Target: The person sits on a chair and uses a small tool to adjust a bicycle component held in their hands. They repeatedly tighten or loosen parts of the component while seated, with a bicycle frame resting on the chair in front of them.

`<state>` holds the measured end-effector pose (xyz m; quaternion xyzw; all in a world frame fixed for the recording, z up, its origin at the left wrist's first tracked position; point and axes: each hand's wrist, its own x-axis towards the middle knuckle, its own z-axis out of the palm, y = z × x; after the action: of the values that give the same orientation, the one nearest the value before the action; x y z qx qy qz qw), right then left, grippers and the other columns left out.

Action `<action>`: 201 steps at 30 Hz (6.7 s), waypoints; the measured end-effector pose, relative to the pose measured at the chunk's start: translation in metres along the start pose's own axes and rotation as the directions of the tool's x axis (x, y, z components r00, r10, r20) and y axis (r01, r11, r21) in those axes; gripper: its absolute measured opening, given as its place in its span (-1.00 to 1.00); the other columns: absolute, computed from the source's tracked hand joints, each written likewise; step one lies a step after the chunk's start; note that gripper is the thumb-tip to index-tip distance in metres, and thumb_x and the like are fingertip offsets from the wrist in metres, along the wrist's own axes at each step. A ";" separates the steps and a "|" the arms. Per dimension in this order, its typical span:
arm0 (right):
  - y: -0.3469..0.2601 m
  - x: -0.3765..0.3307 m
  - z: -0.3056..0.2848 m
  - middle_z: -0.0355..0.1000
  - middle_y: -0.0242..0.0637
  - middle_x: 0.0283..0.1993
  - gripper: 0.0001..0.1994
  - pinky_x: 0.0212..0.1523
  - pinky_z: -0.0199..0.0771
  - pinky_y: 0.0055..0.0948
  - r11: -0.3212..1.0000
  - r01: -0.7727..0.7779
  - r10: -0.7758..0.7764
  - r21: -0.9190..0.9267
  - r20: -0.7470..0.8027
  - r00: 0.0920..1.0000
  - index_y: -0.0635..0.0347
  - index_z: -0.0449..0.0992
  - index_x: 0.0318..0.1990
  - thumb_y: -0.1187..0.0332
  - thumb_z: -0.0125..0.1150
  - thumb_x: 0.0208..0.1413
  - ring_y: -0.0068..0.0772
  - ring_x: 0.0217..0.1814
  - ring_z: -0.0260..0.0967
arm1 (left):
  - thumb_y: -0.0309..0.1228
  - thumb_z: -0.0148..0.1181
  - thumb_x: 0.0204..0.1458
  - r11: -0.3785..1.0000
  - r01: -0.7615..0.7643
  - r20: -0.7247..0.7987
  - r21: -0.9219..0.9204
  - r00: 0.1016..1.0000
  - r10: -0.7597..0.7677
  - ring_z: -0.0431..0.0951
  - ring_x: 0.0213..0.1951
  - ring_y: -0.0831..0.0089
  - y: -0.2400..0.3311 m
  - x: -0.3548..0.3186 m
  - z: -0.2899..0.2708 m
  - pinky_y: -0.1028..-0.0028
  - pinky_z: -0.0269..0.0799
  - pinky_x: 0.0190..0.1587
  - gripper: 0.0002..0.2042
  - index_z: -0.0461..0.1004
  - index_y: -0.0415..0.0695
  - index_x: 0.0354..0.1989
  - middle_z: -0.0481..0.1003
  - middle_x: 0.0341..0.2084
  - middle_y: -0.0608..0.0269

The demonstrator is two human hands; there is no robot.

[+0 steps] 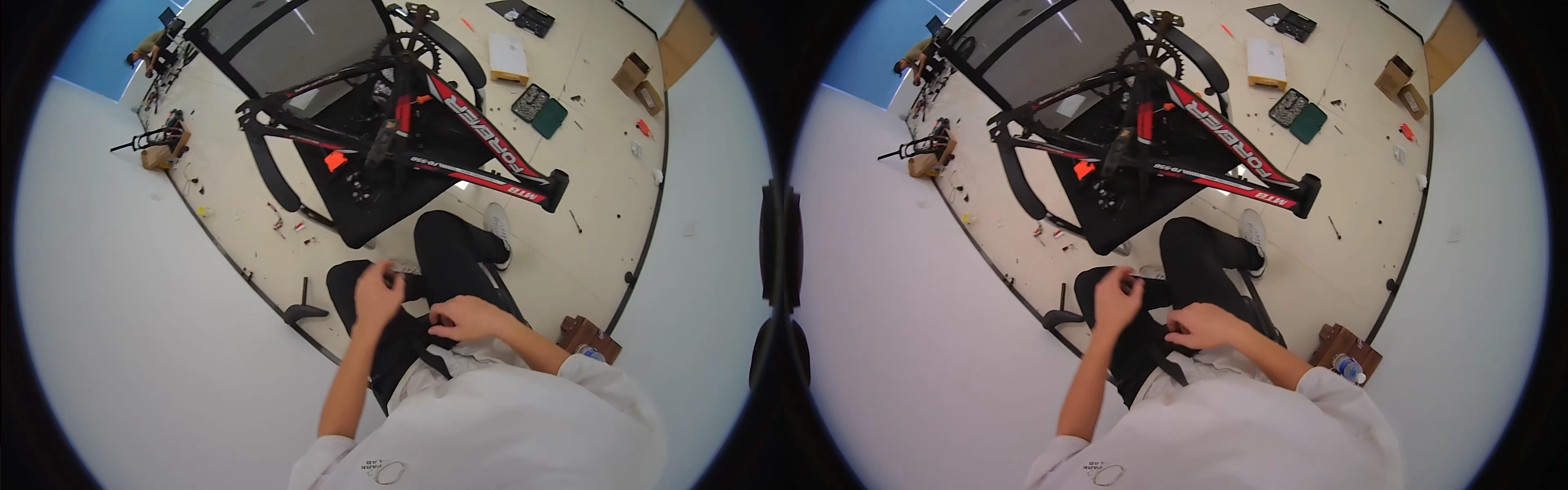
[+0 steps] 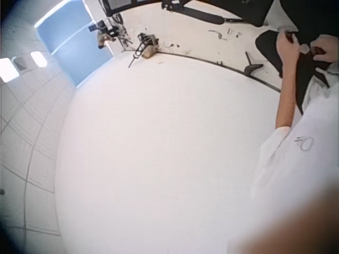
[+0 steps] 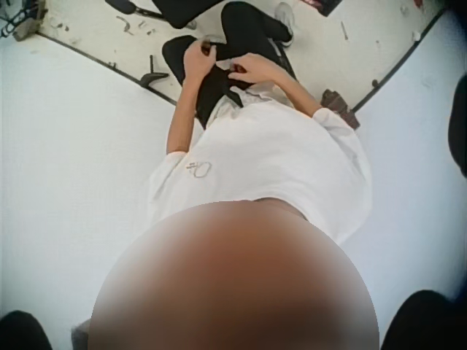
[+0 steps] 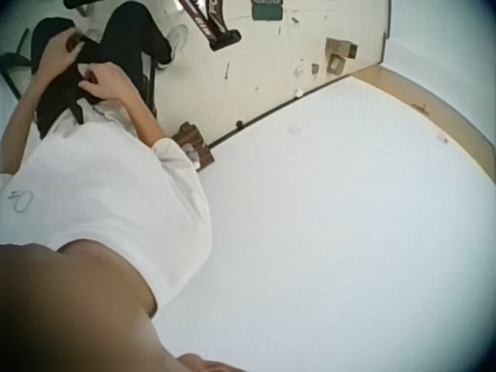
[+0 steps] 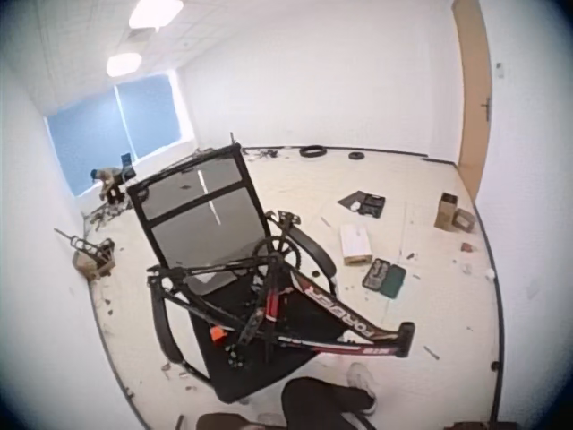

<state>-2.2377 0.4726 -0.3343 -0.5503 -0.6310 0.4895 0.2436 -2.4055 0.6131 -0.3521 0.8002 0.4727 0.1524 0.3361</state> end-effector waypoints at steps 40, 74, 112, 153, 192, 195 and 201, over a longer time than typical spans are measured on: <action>0.083 0.192 0.016 0.41 -0.25 -0.63 -0.82 -0.65 0.41 -0.44 0.935 -0.160 0.167 0.317 0.007 0.986 0.29 0.45 -0.43 0.34 0.17 0.09 -0.45 -0.67 0.41 | -0.45 0.08 -0.03 -0.176 0.030 0.089 -0.984 0.937 -0.338 0.38 -0.32 0.34 -0.076 -0.075 -0.052 0.39 0.37 -0.36 -0.61 0.21 0.08 0.01 0.39 -0.24 0.15; -0.104 -0.111 0.076 0.53 0.08 -0.24 -0.92 -0.21 0.63 -0.33 0.275 0.655 -0.382 0.704 -0.546 0.746 0.27 0.34 -0.26 0.46 0.00 0.26 -0.19 -0.25 0.58 | -0.41 0.06 -0.01 -0.301 0.100 0.025 -0.948 0.970 0.244 0.33 -0.43 0.43 0.079 -0.227 -0.054 0.47 0.27 -0.37 -0.74 0.35 -0.24 -0.15 0.37 -0.33 0.12; -0.097 -0.098 0.091 0.49 0.19 -0.17 -0.89 -0.14 0.63 -0.24 -0.078 0.464 -0.366 0.882 -0.458 0.810 0.27 0.28 -0.30 0.45 -0.04 0.28 0.03 -0.16 0.55 | -0.41 0.10 0.10 -0.361 0.195 0.138 -0.912 0.974 0.179 0.33 -0.42 0.55 0.097 -0.225 -0.041 0.51 0.34 -0.28 -0.85 0.39 -0.20 -0.22 0.37 -0.43 0.26; -0.104 -0.099 0.117 0.52 -0.06 -0.34 -0.90 -0.45 0.59 -0.49 0.163 0.483 -0.218 0.860 -0.446 0.868 0.32 0.40 -0.31 0.46 0.11 0.21 -0.38 -0.43 0.53 | -0.39 0.12 0.05 -0.219 0.136 0.147 -0.966 0.988 -0.035 0.33 -0.46 0.50 0.092 -0.225 -0.057 0.50 0.34 -0.33 -0.87 0.38 -0.20 -0.38 0.32 -0.56 0.32; -0.094 -0.094 0.105 0.52 0.03 -0.30 -0.82 -0.30 0.68 -0.32 -0.023 0.549 -0.291 0.835 -0.531 0.796 0.24 0.35 -0.25 0.31 -0.03 0.31 -0.21 -0.36 0.58 | -0.48 0.11 0.01 -0.227 0.122 0.104 -0.966 0.990 0.094 0.32 -0.43 0.53 0.103 -0.238 -0.038 0.48 0.36 -0.27 -0.80 0.35 -0.17 -0.18 0.35 -0.44 0.28; -0.094 -0.091 0.108 0.53 0.02 -0.30 -0.79 -0.31 0.67 -0.39 -0.076 0.514 -0.251 0.854 -0.516 0.819 0.28 0.37 -0.24 0.29 0.00 0.30 -0.23 -0.36 0.58 | -0.49 0.11 0.01 -0.259 0.129 0.103 -0.957 0.988 0.111 0.32 -0.43 0.52 0.098 -0.228 -0.041 0.50 0.35 -0.28 -0.81 0.35 -0.17 -0.18 0.35 -0.43 0.27; -0.102 -0.097 0.102 0.53 -0.18 -0.37 -0.77 -0.33 0.66 -0.50 -0.105 0.410 -0.173 0.906 -0.422 0.890 0.27 0.42 -0.29 0.27 0.02 0.29 -0.36 -0.39 0.57 | -0.48 0.10 0.01 -0.261 0.119 0.109 -0.958 0.993 0.052 0.31 -0.44 0.54 0.103 -0.233 -0.039 0.55 0.31 -0.35 -0.80 0.38 -0.21 -0.18 0.33 -0.42 0.24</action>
<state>-2.3442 0.3551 -0.2623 -0.0946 -0.1716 0.6736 0.7126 -2.4781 0.3942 -0.2366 0.2128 0.1692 0.4151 0.8682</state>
